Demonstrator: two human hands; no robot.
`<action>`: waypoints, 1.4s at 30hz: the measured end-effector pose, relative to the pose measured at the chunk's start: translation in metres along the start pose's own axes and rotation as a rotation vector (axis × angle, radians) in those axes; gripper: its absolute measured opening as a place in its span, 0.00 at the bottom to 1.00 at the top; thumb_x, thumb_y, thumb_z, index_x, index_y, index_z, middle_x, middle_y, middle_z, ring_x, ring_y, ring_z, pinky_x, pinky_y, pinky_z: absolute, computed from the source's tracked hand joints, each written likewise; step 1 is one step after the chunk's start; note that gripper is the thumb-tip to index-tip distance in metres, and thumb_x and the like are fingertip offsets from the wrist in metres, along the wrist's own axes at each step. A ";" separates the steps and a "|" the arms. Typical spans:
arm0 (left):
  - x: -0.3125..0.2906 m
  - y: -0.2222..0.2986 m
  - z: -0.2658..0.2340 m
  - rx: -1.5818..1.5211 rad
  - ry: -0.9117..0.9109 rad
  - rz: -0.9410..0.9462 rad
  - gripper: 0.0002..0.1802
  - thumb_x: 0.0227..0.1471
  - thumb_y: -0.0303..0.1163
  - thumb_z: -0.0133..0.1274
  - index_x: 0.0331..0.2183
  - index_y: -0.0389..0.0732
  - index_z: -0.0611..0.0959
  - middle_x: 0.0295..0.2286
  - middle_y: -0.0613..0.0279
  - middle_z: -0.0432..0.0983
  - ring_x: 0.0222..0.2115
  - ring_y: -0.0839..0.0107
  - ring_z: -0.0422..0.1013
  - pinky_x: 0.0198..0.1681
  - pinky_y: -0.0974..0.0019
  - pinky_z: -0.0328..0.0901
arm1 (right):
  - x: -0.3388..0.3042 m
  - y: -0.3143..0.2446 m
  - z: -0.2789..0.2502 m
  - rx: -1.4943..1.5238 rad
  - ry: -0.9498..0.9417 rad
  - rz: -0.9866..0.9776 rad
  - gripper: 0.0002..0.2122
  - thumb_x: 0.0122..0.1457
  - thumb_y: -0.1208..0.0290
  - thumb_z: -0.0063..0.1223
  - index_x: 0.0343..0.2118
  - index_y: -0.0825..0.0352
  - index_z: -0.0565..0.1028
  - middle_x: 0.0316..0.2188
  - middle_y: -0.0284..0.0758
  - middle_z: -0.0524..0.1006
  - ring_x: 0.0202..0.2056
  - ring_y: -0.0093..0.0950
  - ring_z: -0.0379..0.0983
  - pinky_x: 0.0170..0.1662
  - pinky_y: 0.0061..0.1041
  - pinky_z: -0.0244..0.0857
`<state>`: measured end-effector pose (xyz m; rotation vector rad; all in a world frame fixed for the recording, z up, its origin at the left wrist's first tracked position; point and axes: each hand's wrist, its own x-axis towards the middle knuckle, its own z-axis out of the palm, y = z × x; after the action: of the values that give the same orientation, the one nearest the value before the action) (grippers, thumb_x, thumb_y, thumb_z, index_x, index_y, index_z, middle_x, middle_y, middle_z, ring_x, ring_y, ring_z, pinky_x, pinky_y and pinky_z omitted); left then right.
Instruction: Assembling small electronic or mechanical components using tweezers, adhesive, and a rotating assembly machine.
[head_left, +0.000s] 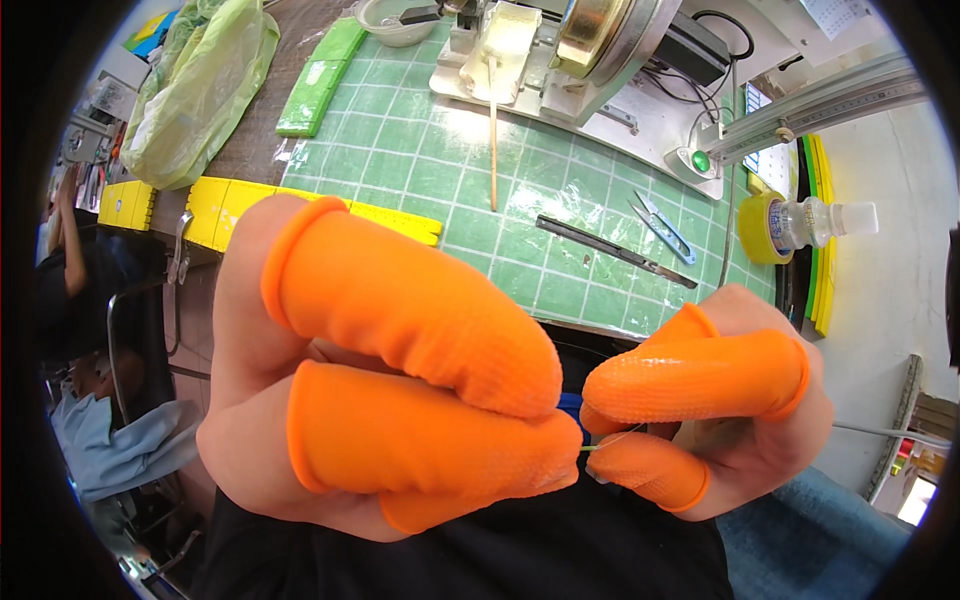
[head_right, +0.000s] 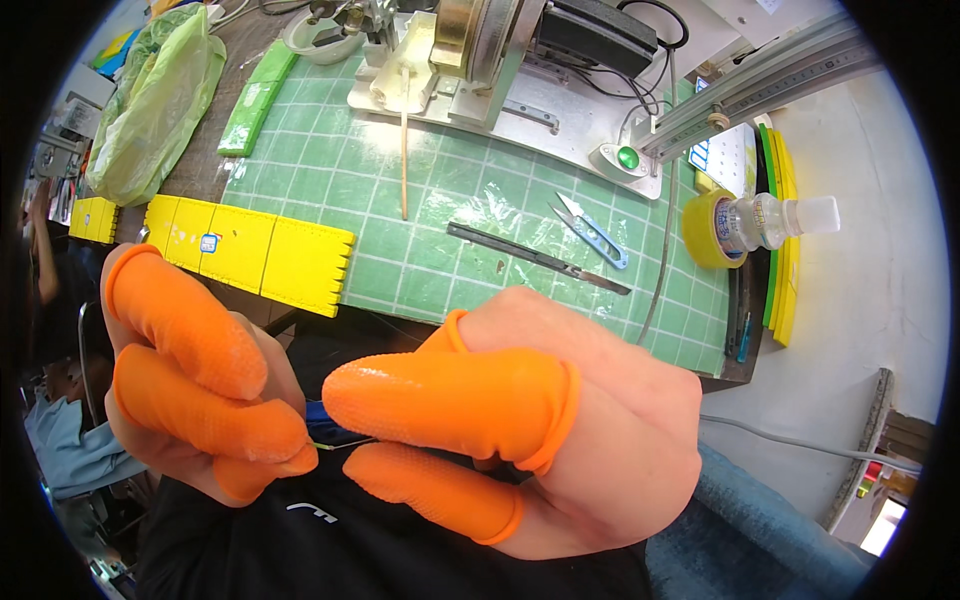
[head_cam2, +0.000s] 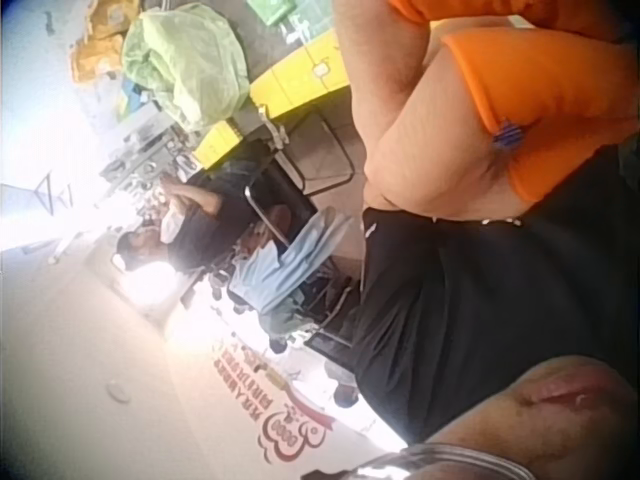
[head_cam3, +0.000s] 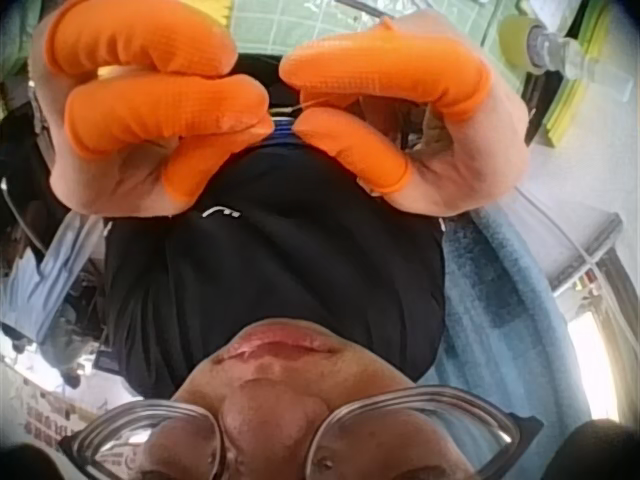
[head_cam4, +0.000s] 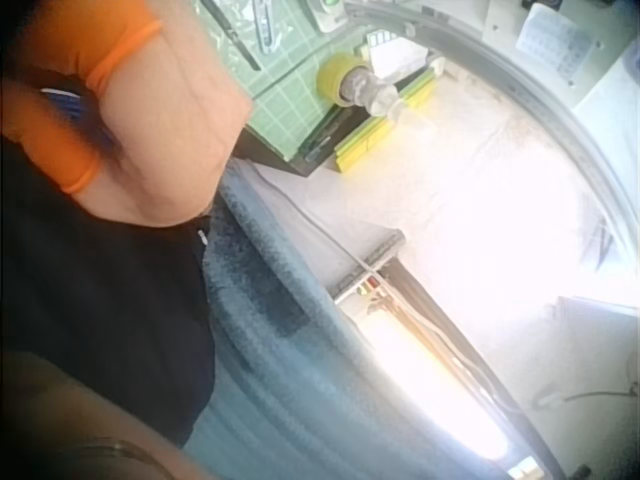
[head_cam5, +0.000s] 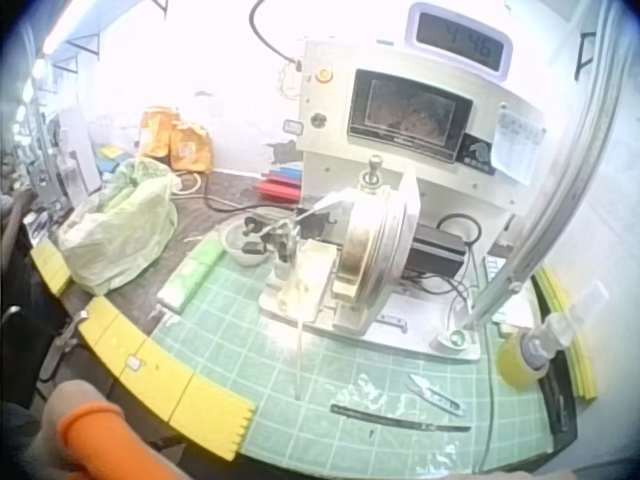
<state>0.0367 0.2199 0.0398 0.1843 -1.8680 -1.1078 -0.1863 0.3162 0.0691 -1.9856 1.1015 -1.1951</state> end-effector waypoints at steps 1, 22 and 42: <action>0.001 -0.001 0.000 -0.004 -0.002 0.005 0.15 0.32 0.17 0.71 0.27 0.36 0.84 0.40 0.51 0.68 0.17 0.78 0.68 0.21 0.79 0.63 | -0.001 -0.001 0.001 -0.004 0.003 0.003 0.17 0.46 0.77 0.73 0.37 0.76 0.77 0.23 0.40 0.79 0.19 0.24 0.71 0.22 0.18 0.60; -0.021 0.021 0.003 -0.371 0.140 -0.179 0.44 0.30 0.14 0.73 0.52 0.29 0.69 0.44 0.43 0.70 0.23 0.65 0.78 0.23 0.71 0.71 | 0.002 -0.006 0.008 -0.075 0.131 -0.048 0.13 0.41 0.79 0.74 0.31 0.69 0.81 0.26 0.37 0.80 0.21 0.24 0.74 0.24 0.19 0.65; 0.000 0.009 -0.002 -0.099 -0.208 -0.025 0.32 0.35 0.16 0.71 0.42 0.22 0.72 0.28 0.41 0.77 0.18 0.62 0.75 0.23 0.64 0.73 | 0.001 0.002 0.014 0.281 0.093 0.027 0.18 0.41 0.78 0.77 0.32 0.75 0.75 0.23 0.42 0.79 0.19 0.26 0.75 0.22 0.17 0.67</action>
<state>0.0411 0.2238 0.0474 0.0361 -1.9913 -1.2740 -0.1746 0.3152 0.0617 -1.7122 0.9422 -1.3584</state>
